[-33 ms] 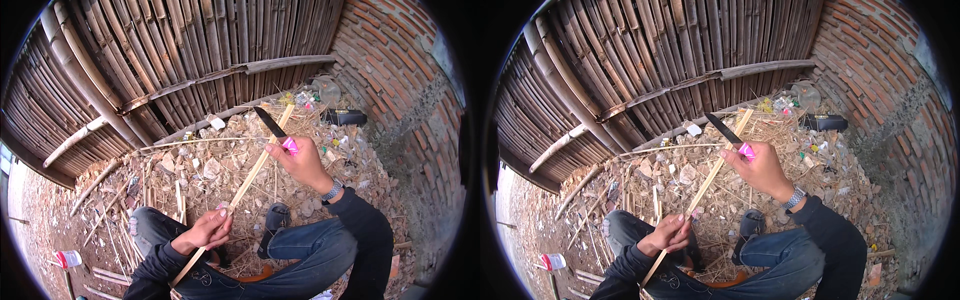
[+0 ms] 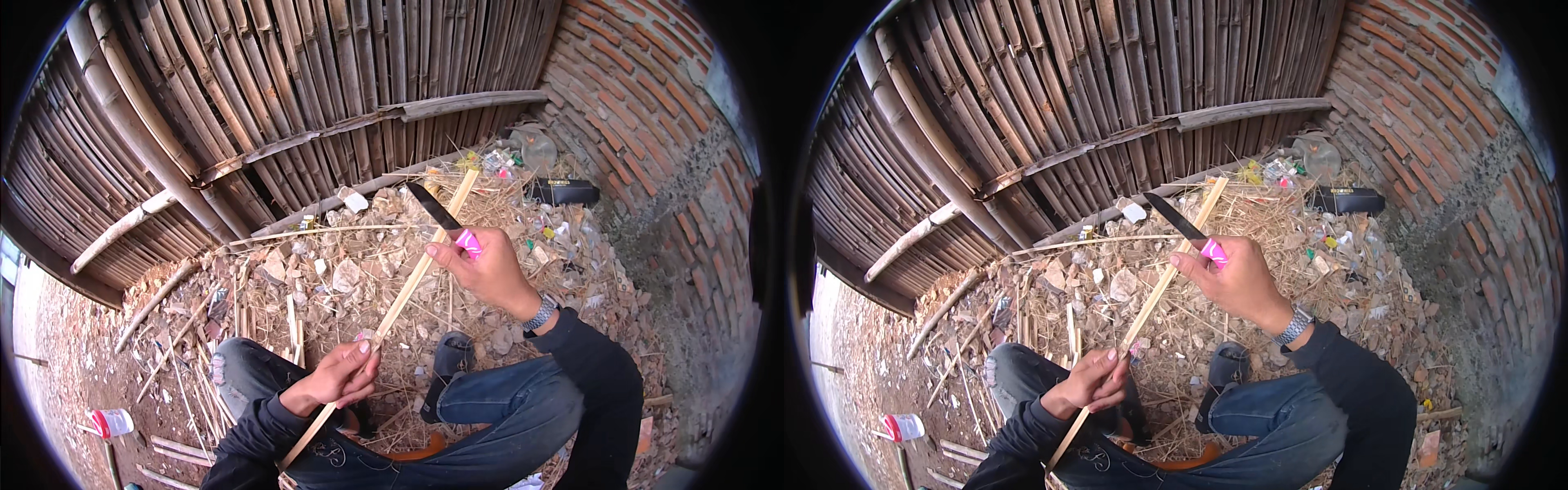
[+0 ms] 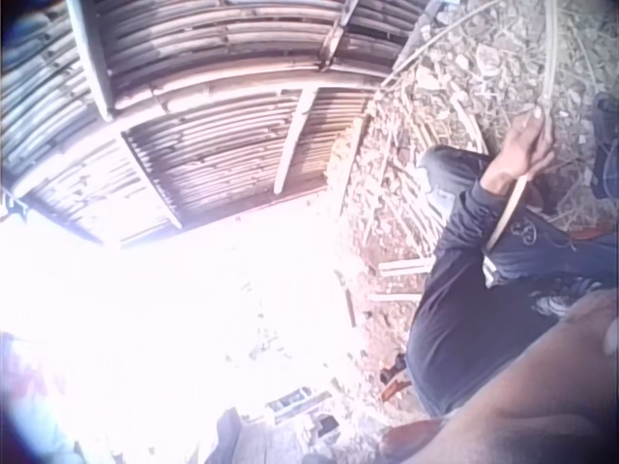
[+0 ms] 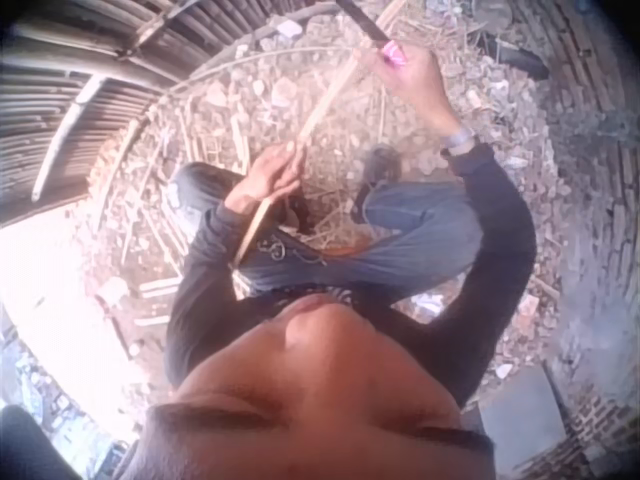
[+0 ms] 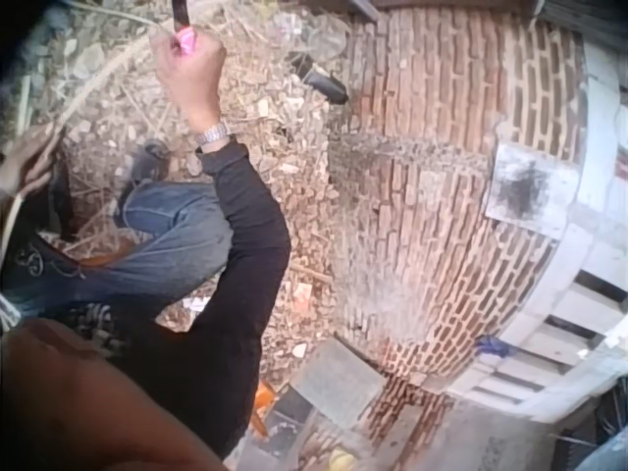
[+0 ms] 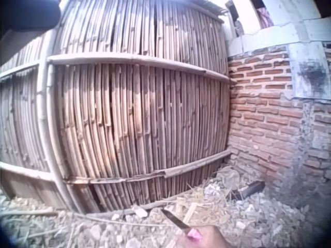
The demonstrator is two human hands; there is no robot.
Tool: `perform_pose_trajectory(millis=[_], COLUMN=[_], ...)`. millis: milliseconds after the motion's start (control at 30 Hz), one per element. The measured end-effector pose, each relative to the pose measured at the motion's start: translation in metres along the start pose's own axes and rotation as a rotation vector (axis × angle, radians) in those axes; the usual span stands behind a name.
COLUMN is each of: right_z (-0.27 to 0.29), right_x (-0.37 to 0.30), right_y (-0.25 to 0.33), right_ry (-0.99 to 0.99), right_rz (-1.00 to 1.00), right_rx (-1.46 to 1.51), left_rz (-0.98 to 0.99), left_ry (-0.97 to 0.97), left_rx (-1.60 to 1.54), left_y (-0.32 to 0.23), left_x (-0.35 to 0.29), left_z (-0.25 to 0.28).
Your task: The person scrapes the outer surface of a bamboo stick using a knife.
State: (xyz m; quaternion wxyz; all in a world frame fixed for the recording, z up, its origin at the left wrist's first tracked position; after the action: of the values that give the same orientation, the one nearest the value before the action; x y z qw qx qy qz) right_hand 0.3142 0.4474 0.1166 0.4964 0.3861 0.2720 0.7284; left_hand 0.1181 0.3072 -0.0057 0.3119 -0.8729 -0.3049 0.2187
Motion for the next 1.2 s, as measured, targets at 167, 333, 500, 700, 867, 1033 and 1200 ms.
perform_pose_trajectory(millis=[167, 333, 500, 700, 867, 1033, 1200], right_z=[-0.039, -0.075, -0.075, -0.044, -0.007, 0.038, 0.064], right_x=[-0.016, -0.036, -0.032, -0.010, 0.011, 0.024, 0.022], right_y=[0.023, 0.037, 0.040, 0.035, 0.022, -0.007, -0.026], right_ry=[0.148, 0.253, 0.250, 0.010, -0.175, -0.279, -0.414], right_rz=[0.044, 0.156, 0.194, 0.186, 0.065, -0.010, -0.037], right_rx=[0.007, -0.032, -0.082, -0.025, 0.066, -0.026, -0.023], left_rz=[-0.046, -0.069, 0.161, 0.217, 0.263, 0.321, 0.349], left_ry=[-0.026, -0.043, 0.343, 0.494, 0.529, 0.565, 0.533], left_rx=[0.022, 0.014, -0.818, -0.983, -0.976, -0.971, -0.995], left_y=[-0.006, -0.007, 0.002, -0.003, 0.002, 0.011, 0.017], left_x=[0.002, 0.004, -0.001, -0.011, -0.016, -0.016, -0.015], left_z=[0.001, 0.007, -0.014, -0.026, -0.026, -0.030, -0.030])
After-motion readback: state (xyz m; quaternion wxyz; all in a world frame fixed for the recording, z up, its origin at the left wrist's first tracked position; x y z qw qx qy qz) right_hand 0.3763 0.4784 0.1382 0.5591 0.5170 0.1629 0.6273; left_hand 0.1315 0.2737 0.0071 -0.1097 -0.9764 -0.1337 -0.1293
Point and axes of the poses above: each hand's wrist, its own x-axis towards the middle knuckle, its own z-axis out of the back of the hand, y = z × x, the point moved 9 cm from there along x, towards the middle knuckle, and after that the axes turned 4 degrees about -x, right-handed, at the moved point
